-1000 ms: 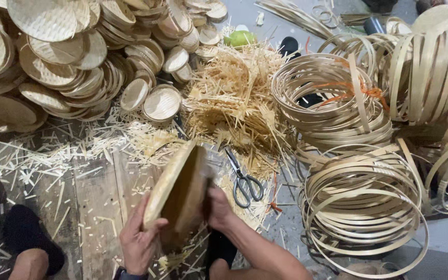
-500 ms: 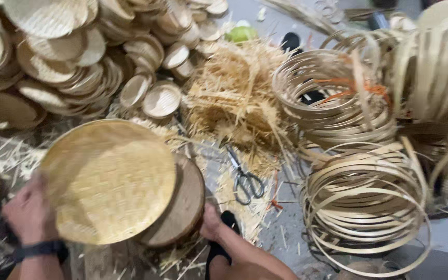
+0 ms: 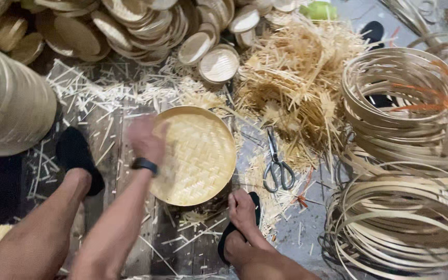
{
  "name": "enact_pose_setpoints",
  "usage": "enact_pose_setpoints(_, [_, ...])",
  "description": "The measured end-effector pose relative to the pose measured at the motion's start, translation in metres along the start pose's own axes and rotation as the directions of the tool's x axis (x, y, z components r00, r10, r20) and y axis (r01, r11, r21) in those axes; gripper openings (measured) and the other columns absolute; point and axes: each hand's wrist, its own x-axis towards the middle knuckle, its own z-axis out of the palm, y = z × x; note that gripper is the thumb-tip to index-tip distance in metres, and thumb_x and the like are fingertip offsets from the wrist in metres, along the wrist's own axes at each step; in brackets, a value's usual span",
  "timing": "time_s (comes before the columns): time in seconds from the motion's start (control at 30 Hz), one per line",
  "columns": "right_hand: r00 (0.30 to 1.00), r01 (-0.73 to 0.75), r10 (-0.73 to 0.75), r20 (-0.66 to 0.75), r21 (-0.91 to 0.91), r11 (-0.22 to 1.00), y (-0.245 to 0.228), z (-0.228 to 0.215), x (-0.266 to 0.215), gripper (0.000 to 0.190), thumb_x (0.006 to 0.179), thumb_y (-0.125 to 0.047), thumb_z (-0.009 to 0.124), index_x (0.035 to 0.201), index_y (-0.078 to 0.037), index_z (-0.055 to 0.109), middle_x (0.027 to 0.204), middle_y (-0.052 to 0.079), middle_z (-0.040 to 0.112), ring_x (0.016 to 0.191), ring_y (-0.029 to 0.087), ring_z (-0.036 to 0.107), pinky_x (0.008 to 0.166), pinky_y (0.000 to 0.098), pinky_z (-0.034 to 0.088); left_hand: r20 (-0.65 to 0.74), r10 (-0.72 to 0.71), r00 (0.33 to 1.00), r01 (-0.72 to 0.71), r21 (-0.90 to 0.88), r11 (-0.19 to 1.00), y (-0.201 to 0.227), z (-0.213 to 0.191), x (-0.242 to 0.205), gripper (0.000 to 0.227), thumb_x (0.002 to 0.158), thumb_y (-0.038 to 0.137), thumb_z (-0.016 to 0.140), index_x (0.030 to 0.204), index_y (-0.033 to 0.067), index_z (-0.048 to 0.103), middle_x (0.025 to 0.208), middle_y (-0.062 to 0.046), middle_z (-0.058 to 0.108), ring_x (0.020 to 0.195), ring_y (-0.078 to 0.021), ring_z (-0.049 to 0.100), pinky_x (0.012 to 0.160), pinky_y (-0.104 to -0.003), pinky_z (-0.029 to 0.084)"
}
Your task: The person fits a circular bamboo rim onto a woven base using a wooden mold and trims the excess material with scissors.
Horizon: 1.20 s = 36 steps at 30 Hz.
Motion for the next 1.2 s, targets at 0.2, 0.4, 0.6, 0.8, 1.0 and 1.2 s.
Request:
enact_pose_setpoints(0.2, [0.998, -0.058, 0.059, 0.003, -0.063, 0.996, 0.005, 0.006, 0.005, 0.013, 0.094, -0.013, 0.062, 0.087, -0.002, 0.061, 0.080, 0.020, 0.059, 0.075, 0.041, 0.061, 0.066, 0.0454, 0.049, 0.601, 0.332, 0.727, -0.411, -0.007, 0.912, 0.130, 0.036, -0.130, 0.069, 0.085, 0.033, 0.066, 0.136, -0.0112, 0.050, 0.143, -0.035, 0.048, 0.134, -0.0468, 0.043, 0.115, -0.052, 0.031])
enact_pose_setpoints(0.4, [0.994, -0.108, 0.108, -0.004, -0.024, 0.994, 0.011, 0.003, 0.003, 0.015, 0.096, -0.017, 0.061, 0.089, -0.004, 0.066, 0.081, 0.019, 0.063, 0.073, 0.037, 0.064, 0.067, 0.0415, 0.052, 0.652, 0.420, 0.631, -0.594, 0.058, 0.802, 0.066, 0.031, -0.159, 0.070, 0.076, 0.010, 0.061, 0.144, -0.0043, 0.048, 0.151, -0.026, 0.045, 0.144, -0.0388, 0.040, 0.119, -0.050, 0.028])
enact_pose_setpoints(0.6, [0.999, -0.045, 0.045, -0.012, -0.047, 0.998, 0.042, 0.015, 0.001, 0.015, 0.095, -0.018, 0.062, 0.097, -0.006, 0.070, 0.089, 0.017, 0.069, 0.081, 0.035, 0.070, 0.073, 0.0406, 0.055, 0.667, 0.577, 0.472, -0.733, -0.067, 0.677, -0.029, -0.058, -0.012, 0.014, 0.092, 0.013, 0.059, 0.102, 0.0064, 0.065, 0.111, -0.012, 0.067, 0.107, -0.0309, 0.063, 0.095, -0.042, 0.053])
enact_pose_setpoints(0.8, [0.998, -0.055, 0.056, 0.006, -0.154, 0.987, 0.073, 0.022, 0.004, 0.019, 0.095, -0.020, 0.062, 0.102, -0.007, 0.074, 0.095, 0.016, 0.074, 0.087, 0.036, 0.072, 0.078, 0.0418, 0.056, 0.230, 0.236, 0.944, -0.326, 0.546, 0.772, -0.063, -0.259, 0.113, 0.016, 0.093, 0.009, 0.059, 0.103, 0.0067, 0.071, 0.089, -0.015, 0.072, 0.085, -0.0330, 0.069, 0.073, -0.045, 0.057])
enact_pose_setpoints(1.0, [0.996, -0.092, 0.093, 0.007, -0.088, 0.992, 0.087, 0.030, 0.002, 0.019, 0.096, -0.020, 0.061, 0.098, -0.005, 0.073, 0.089, 0.016, 0.073, 0.082, 0.031, 0.073, 0.078, 0.0386, 0.057, -0.108, 0.052, 0.993, 0.011, 0.518, 0.855, -0.126, -0.337, 0.124, 0.035, 0.086, 0.004, 0.061, 0.116, 0.0131, 0.074, 0.105, -0.018, 0.074, 0.096, -0.0387, 0.070, 0.086, -0.047, 0.055])
enact_pose_setpoints(1.2, [0.995, -0.103, 0.101, -0.026, -0.096, 0.990, 0.086, 0.031, 0.005, 0.019, 0.093, -0.020, 0.065, 0.098, -0.006, 0.076, 0.084, 0.016, 0.074, 0.077, 0.029, 0.075, 0.073, 0.0378, 0.057, -0.020, -0.138, 0.990, 0.119, 0.641, 0.759, -0.155, -0.336, 0.125, 0.024, 0.087, 0.010, 0.064, 0.109, 0.0114, 0.073, 0.100, -0.019, 0.074, 0.095, -0.0411, 0.069, 0.084, -0.050, 0.055])
